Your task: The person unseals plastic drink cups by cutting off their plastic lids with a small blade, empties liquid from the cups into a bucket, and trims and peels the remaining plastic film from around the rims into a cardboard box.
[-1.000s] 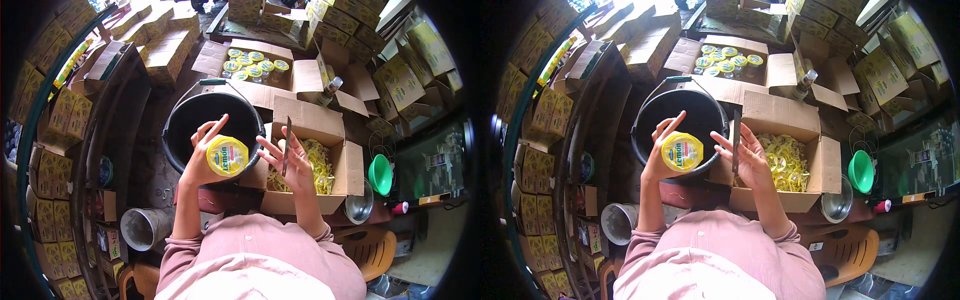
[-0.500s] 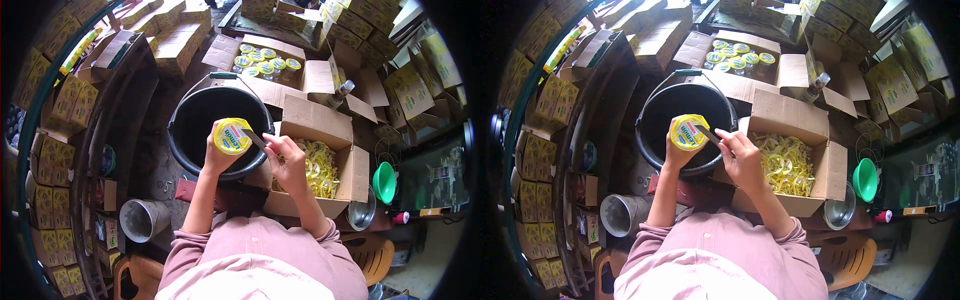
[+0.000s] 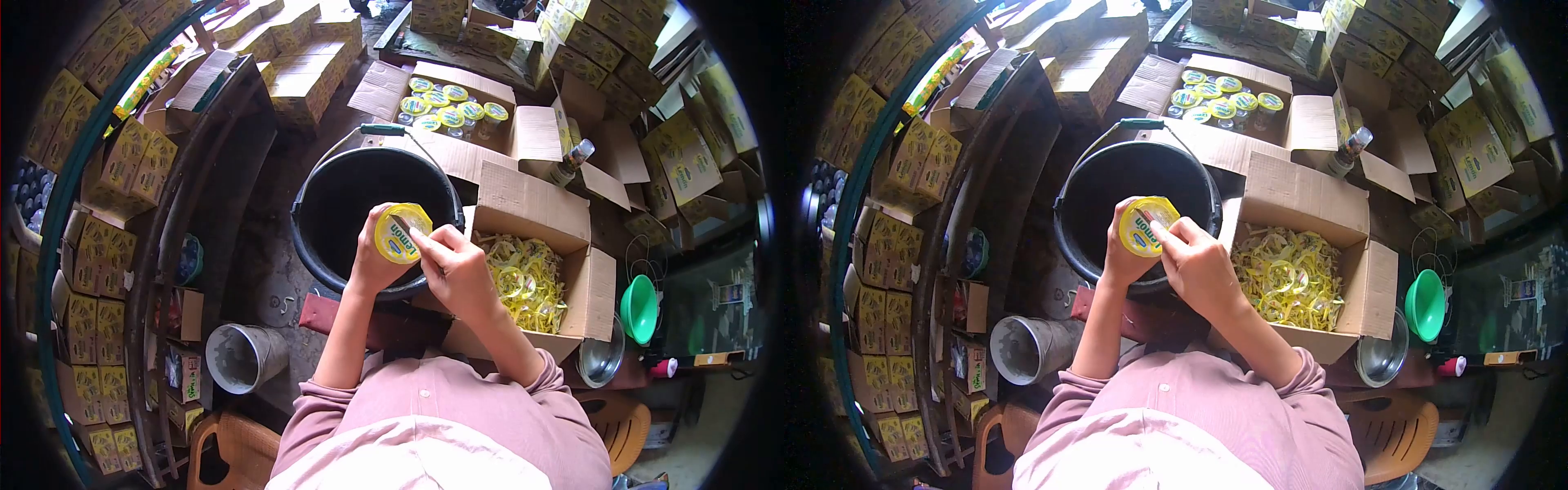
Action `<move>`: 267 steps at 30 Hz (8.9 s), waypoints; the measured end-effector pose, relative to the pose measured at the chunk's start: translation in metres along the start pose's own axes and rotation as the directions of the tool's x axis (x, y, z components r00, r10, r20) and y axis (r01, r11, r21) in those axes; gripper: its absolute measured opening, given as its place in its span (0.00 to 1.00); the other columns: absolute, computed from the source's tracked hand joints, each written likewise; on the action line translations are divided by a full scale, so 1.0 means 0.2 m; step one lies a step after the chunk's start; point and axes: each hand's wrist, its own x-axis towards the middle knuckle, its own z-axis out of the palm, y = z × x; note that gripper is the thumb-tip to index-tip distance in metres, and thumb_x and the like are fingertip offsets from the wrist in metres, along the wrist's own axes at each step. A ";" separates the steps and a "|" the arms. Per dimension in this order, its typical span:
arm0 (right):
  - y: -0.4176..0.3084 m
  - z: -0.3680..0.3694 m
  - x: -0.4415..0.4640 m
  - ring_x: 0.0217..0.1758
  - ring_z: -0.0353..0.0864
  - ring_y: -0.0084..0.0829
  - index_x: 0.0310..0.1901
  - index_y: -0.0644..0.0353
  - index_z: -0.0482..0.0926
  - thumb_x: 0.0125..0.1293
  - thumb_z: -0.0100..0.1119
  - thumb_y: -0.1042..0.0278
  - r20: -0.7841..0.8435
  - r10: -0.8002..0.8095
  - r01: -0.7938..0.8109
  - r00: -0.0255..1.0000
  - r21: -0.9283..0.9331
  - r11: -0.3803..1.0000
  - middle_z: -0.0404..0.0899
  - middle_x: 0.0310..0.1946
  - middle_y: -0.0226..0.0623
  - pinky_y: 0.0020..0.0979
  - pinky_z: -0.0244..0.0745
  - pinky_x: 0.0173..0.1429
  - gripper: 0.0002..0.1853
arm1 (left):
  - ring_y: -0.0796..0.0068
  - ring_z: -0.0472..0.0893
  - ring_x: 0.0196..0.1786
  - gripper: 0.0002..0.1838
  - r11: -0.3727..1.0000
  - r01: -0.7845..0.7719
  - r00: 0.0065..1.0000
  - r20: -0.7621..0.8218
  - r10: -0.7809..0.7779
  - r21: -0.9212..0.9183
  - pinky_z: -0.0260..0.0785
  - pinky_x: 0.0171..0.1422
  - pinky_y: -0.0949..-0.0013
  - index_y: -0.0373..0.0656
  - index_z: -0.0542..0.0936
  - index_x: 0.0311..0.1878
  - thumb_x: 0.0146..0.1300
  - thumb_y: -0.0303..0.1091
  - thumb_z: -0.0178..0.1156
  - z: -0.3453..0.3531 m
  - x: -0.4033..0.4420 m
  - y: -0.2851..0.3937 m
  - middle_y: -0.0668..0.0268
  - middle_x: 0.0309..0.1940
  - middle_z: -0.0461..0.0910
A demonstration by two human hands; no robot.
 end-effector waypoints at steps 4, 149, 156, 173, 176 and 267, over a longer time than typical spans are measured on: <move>0.00 0.00 0.01 0.30 0.76 0.39 0.45 0.63 0.77 0.50 0.57 0.79 0.015 0.003 -0.003 1.000 -0.012 1.000 0.71 0.29 0.41 0.35 0.74 0.35 0.17 | 0.62 0.77 0.41 0.32 1.000 0.011 1.000 0.004 -0.011 0.015 0.71 0.46 0.67 0.40 0.65 0.48 0.38 0.27 0.70 -0.01 0.01 0.02 0.58 0.39 0.74; 0.30 -0.16 -0.43 0.29 0.67 0.18 0.35 0.51 0.72 0.53 0.66 0.67 -0.032 -0.045 -0.008 0.998 0.731 -0.682 0.63 0.31 0.24 0.21 0.62 0.31 0.12 | 0.65 0.81 0.41 0.29 0.414 -0.339 0.171 0.488 -0.856 0.845 0.73 0.46 0.68 0.41 0.82 0.36 0.31 0.51 0.72 -0.09 0.25 -0.08 0.60 0.37 0.81; 0.29 -0.16 -0.42 0.29 0.67 0.19 0.36 0.51 0.72 0.53 0.65 0.68 -0.034 -0.024 0.008 0.999 0.737 -0.676 0.62 0.30 0.24 0.21 0.62 0.30 0.12 | 0.63 0.81 0.39 0.30 0.440 -0.357 0.096 0.502 -0.860 0.824 0.73 0.44 0.66 0.42 0.81 0.36 0.30 0.53 0.71 -0.08 0.27 -0.05 0.60 0.34 0.81; 0.25 -0.18 -0.35 0.27 0.73 0.23 0.30 0.53 0.79 0.60 0.56 0.66 -0.045 -0.216 -0.112 0.975 0.744 -0.659 0.70 0.27 0.27 0.25 0.65 0.29 0.04 | 0.66 0.81 0.39 0.29 0.395 -0.302 0.074 0.435 -0.898 0.868 0.73 0.45 0.69 0.41 0.82 0.36 0.31 0.54 0.70 -0.13 0.26 -0.07 0.60 0.35 0.81; 0.26 -0.17 -0.35 0.26 0.72 0.23 0.29 0.53 0.79 0.60 0.56 0.65 -0.043 -0.250 -0.138 0.967 0.736 -0.662 0.70 0.27 0.27 0.25 0.64 0.30 0.05 | 0.64 0.81 0.36 0.30 0.421 -0.364 0.214 0.514 -0.830 0.831 0.73 0.43 0.67 0.43 0.83 0.36 0.31 0.56 0.68 -0.14 0.24 -0.10 0.60 0.33 0.81; 0.43 -0.07 0.19 0.31 0.78 0.21 0.58 0.63 0.67 0.49 0.57 0.75 0.038 -0.599 0.574 0.800 -0.337 0.746 0.75 0.23 0.26 0.23 0.77 0.36 0.30 | 0.71 0.78 0.38 0.25 0.975 0.206 0.926 0.338 -0.166 -0.088 0.70 0.44 0.72 0.35 0.72 0.44 0.40 0.30 0.69 -0.09 0.14 0.06 0.60 0.35 0.77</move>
